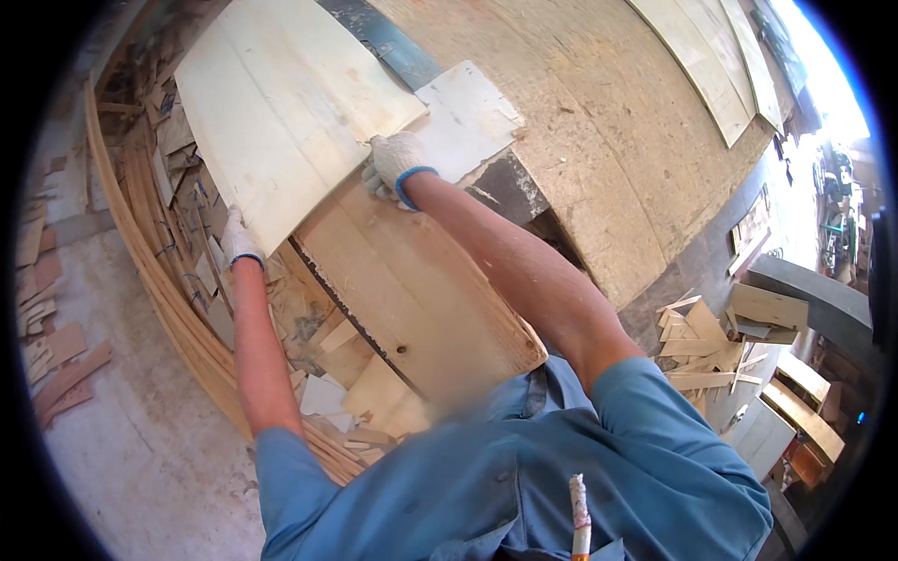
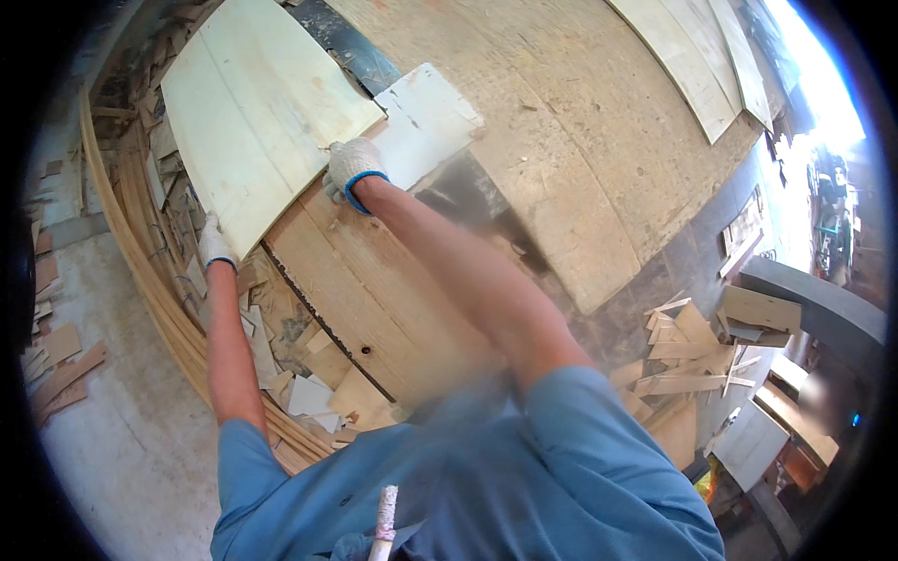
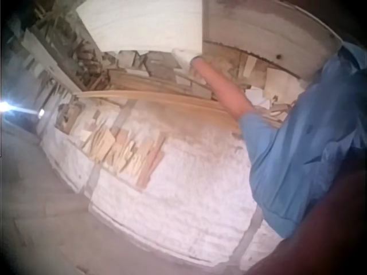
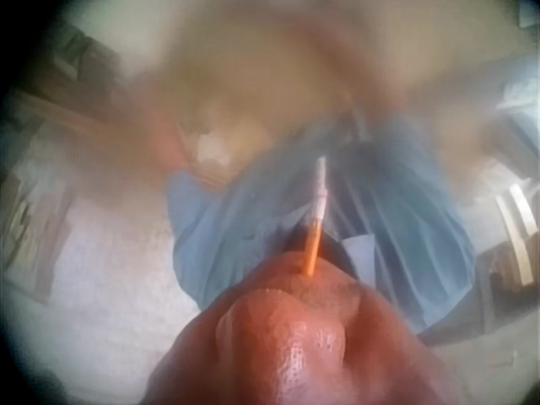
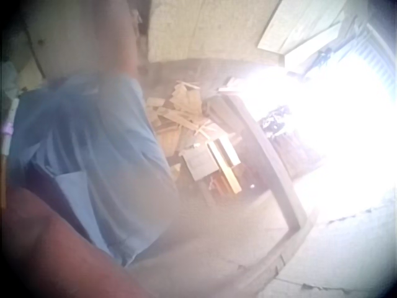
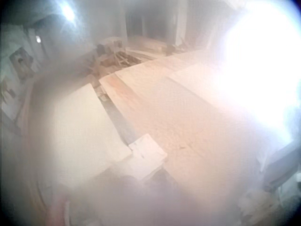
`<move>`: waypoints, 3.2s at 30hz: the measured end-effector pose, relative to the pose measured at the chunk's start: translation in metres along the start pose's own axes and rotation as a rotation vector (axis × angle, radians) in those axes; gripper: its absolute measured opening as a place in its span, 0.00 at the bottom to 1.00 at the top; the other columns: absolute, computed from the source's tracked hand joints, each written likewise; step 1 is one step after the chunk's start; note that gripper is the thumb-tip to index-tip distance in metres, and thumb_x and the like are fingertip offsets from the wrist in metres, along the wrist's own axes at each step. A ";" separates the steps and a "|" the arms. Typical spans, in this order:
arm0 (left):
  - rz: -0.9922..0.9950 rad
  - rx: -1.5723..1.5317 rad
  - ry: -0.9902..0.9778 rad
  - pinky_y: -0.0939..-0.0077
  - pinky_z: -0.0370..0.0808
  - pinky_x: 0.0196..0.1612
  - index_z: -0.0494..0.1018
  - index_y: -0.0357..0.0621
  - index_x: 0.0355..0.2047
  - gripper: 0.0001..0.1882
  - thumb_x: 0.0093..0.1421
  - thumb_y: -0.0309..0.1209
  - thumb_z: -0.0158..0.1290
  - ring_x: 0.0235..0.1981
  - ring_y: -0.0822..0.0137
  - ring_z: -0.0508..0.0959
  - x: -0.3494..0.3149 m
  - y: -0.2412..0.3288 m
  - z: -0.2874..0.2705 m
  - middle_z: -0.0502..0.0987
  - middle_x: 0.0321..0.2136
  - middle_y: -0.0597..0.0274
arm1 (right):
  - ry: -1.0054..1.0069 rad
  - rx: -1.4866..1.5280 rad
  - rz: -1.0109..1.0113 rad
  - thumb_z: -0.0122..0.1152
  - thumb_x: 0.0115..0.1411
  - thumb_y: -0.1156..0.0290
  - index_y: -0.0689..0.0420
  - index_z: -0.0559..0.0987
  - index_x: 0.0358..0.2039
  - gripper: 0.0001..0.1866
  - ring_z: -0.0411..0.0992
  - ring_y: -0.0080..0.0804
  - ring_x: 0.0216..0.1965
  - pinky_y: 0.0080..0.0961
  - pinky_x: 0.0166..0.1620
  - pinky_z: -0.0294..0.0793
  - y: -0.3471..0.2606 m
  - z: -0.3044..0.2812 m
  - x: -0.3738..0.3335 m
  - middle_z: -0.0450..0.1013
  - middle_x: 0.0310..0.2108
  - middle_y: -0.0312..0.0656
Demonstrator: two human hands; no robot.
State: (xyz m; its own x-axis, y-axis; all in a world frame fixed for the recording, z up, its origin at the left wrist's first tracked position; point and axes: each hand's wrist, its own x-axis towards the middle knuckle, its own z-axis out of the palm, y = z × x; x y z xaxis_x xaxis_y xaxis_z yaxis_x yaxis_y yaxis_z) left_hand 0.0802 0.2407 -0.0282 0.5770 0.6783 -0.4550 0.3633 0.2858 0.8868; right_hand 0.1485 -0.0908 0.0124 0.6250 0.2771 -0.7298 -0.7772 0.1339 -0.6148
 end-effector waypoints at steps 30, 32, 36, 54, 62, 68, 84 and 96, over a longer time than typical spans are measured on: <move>0.265 0.665 0.227 0.61 0.73 0.42 0.75 0.26 0.37 0.30 0.68 0.49 0.42 0.37 0.58 0.79 -0.155 -0.070 -0.089 0.81 0.34 0.47 | 0.253 -0.499 -0.337 0.52 0.66 0.59 0.60 0.78 0.31 0.16 0.71 0.20 0.20 0.19 0.22 0.69 0.084 -0.152 -0.148 0.74 0.21 0.37; 0.234 0.516 0.276 0.59 0.71 0.42 0.75 0.26 0.37 0.29 0.69 0.48 0.42 0.36 0.56 0.77 -0.213 -0.120 -0.127 0.80 0.34 0.47 | 0.331 -0.542 -0.313 0.51 0.66 0.60 0.60 0.79 0.33 0.16 0.72 0.20 0.23 0.19 0.24 0.70 0.090 -0.168 -0.192 0.74 0.23 0.37; 0.223 0.499 0.492 0.65 0.70 0.40 0.74 0.28 0.34 0.25 0.69 0.44 0.45 0.32 0.62 0.73 -0.351 -0.180 -0.156 0.76 0.29 0.54 | 0.152 -0.890 -0.640 0.50 0.66 0.60 0.59 0.80 0.35 0.16 0.74 0.24 0.26 0.22 0.28 0.72 0.151 -0.241 -0.211 0.76 0.27 0.39; 0.038 0.255 0.461 0.67 0.65 0.30 0.71 0.31 0.28 0.21 0.68 0.39 0.44 0.24 0.69 0.66 -0.641 -0.323 -0.111 0.68 0.21 0.60 | 0.139 -1.294 -0.674 0.49 0.63 0.63 0.57 0.74 0.32 0.12 0.73 0.56 0.33 0.44 0.34 0.71 0.233 -0.365 -0.363 0.72 0.30 0.55; 0.031 0.310 0.330 0.64 0.64 0.29 0.69 0.31 0.25 0.22 0.68 0.40 0.44 0.23 0.67 0.66 -0.743 -0.378 -0.082 0.66 0.18 0.58 | 0.241 -1.583 -0.701 0.51 0.56 0.71 0.56 0.72 0.37 0.08 0.72 0.53 0.35 0.46 0.37 0.72 0.307 -0.493 -0.454 0.71 0.34 0.49; 0.168 0.358 0.248 0.61 0.65 0.30 0.68 0.32 0.24 0.23 0.67 0.42 0.45 0.22 0.60 0.68 -0.738 -0.345 -0.061 0.68 0.19 0.51 | 0.380 -1.350 -0.743 0.45 0.66 0.64 0.61 0.74 0.32 0.15 0.72 0.57 0.33 0.44 0.35 0.69 0.337 -0.521 -0.457 0.71 0.30 0.55; 0.050 0.227 0.012 0.70 0.69 0.45 0.75 0.30 0.39 0.20 0.67 0.41 0.47 0.39 0.63 0.74 -0.702 -0.325 0.002 0.77 0.35 0.55 | 0.359 -1.107 -0.733 0.47 0.67 0.61 0.61 0.76 0.31 0.17 0.72 0.59 0.33 0.42 0.35 0.70 0.263 -0.549 -0.396 0.73 0.28 0.58; 0.108 0.291 0.124 0.67 0.68 0.54 0.72 0.27 0.47 0.22 0.68 0.39 0.45 0.48 0.61 0.74 -0.690 -0.368 -0.010 0.76 0.45 0.50 | 0.276 -1.234 -0.679 0.47 0.65 0.66 0.60 0.74 0.32 0.12 0.72 0.55 0.34 0.41 0.36 0.71 0.238 -0.532 -0.395 0.72 0.31 0.54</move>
State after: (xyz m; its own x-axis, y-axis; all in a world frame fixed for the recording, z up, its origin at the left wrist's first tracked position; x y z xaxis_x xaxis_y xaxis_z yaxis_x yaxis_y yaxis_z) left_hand -0.4589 -0.3255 -0.0398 0.5368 0.7762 -0.3308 0.5088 0.0150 0.8607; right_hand -0.2448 -0.6748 -0.0052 0.9479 0.2860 -0.1403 0.1416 -0.7729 -0.6185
